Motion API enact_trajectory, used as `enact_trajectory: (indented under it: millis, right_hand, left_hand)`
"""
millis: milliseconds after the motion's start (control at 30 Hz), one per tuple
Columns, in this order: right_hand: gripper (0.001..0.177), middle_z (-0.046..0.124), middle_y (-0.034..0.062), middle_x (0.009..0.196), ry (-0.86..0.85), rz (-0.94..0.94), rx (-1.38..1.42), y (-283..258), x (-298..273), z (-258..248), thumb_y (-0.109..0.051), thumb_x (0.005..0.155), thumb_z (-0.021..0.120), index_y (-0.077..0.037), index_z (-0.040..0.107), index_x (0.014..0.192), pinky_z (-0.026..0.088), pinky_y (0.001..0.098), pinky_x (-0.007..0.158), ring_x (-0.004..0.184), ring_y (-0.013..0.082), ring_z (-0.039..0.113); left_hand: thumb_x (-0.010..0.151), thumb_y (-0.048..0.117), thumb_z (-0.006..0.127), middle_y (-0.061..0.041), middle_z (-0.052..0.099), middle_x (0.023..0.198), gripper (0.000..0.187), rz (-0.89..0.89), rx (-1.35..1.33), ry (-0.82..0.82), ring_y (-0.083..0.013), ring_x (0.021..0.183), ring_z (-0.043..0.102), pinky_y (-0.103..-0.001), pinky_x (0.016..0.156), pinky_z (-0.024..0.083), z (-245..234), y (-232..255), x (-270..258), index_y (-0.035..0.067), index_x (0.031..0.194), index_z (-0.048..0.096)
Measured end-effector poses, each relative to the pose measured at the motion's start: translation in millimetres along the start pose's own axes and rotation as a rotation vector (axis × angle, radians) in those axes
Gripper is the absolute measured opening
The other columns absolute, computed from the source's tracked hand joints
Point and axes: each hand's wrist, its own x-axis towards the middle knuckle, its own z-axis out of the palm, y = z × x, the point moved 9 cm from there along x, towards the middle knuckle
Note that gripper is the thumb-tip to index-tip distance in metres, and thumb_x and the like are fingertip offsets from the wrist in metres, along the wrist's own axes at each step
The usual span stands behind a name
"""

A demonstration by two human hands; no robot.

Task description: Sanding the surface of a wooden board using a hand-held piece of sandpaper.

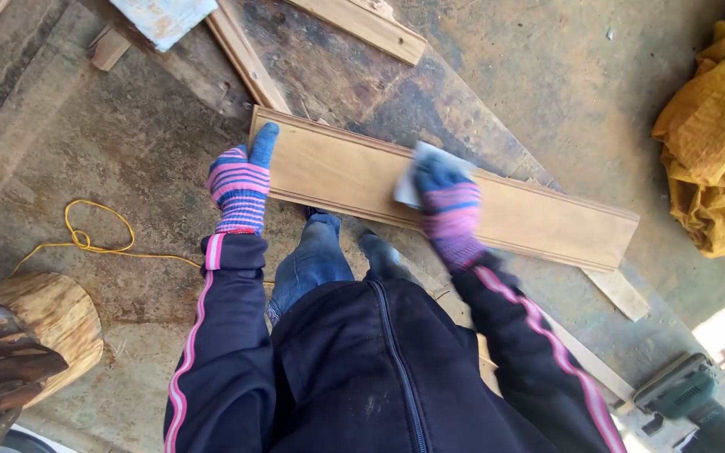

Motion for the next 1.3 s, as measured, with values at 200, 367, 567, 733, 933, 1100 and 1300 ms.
enact_trajectory:
  millis: [200,367,567,733,933,1100,1300]
  right_hand:
    - [0.034,0.066,0.0105,0.136,0.105,-0.117,0.121,-15.1,4.3,-3.8,-0.014,0.092,0.062,-0.017,0.067,0.125,0.055,0.0513,0.1,0.111,0.0387,0.068]
    - [0.032,0.07,0.0135,0.128,0.094,0.232,0.021,152.6,-133.7,-29.0,-0.001,0.091,0.063,-0.013,0.069,0.12,0.058,0.0471,0.084,0.099,0.038,0.07]
    - [0.043,0.07,0.0147,0.117,0.171,0.458,-0.059,197.7,-172.9,-41.1,-0.001,0.08,0.071,-0.011,0.066,0.122,0.056,0.0458,0.097,0.11,0.0387,0.068]
    - [0.05,0.065,0.0203,0.133,0.109,0.188,0.198,45.6,-66.2,-25.9,0.001,0.088,0.055,-0.001,0.062,0.138,0.053,0.05,0.104,0.12,0.0409,0.064]
    - [0.042,0.068,0.0144,0.129,-0.077,-0.076,0.171,50.5,-115.0,-32.3,-0.003,0.079,0.064,-0.009,0.07,0.12,0.057,0.0487,0.092,0.114,0.0376,0.067]
    - [0.035,0.073,0.0143,0.116,0.031,0.3,0.033,120.0,-164.2,-64.2,-0.001,0.077,0.066,-0.015,0.071,0.109,0.059,0.0473,0.086,0.1,0.0398,0.071]
    - [0.03,0.07,0.0147,0.119,0.101,-0.148,0.109,-31.6,-42.5,-31.1,-0.014,0.085,0.066,-0.01,0.07,0.114,0.059,0.0486,0.081,0.098,0.0367,0.069]
  left_hand:
    - [0.089,0.093,0.04,-0.03,0.067,0.083,0.097,0.019,0.064,0.029,-0.0465,0.078,0.065,-0.055,0.071,0.051,17.0,-14.6,16.6,0.003,0.086,0.076]
    - [0.09,0.092,0.041,-0.029,0.067,0.081,0.096,0.022,0.034,0.048,-0.0452,0.075,0.066,-0.054,0.071,0.052,15.1,-11.7,15.6,0.003,0.09,0.076]
    - [0.09,0.092,0.042,-0.028,0.068,0.084,0.094,-0.002,0.04,0.084,-0.0455,0.077,0.066,-0.054,0.072,0.052,12.5,-14.9,15.3,0.005,0.097,0.078]
    - [0.091,0.093,0.041,-0.027,0.068,0.085,0.095,-0.035,0.029,0.079,-0.0453,0.078,0.066,-0.054,0.072,0.051,11.6,-18.2,15.5,0.006,0.097,0.077]
    - [0.093,0.092,0.039,-0.029,0.065,0.084,0.095,-0.053,0.083,0.056,-0.0506,0.078,0.062,-0.056,0.071,0.05,4.6,-13.3,8.0,0.004,0.092,0.074]
    - [0.092,0.093,0.04,-0.029,0.066,0.087,0.096,-0.033,0.061,0.086,-0.0502,0.08,0.062,-0.055,0.068,0.049,14.9,-26.1,16.6,0.004,0.092,0.074]
    - [0.091,0.092,0.04,-0.028,0.066,0.089,0.093,-0.023,0.022,0.076,-0.0497,0.081,0.062,-0.054,0.071,0.05,5.1,-11.1,6.5,0.006,0.095,0.074]
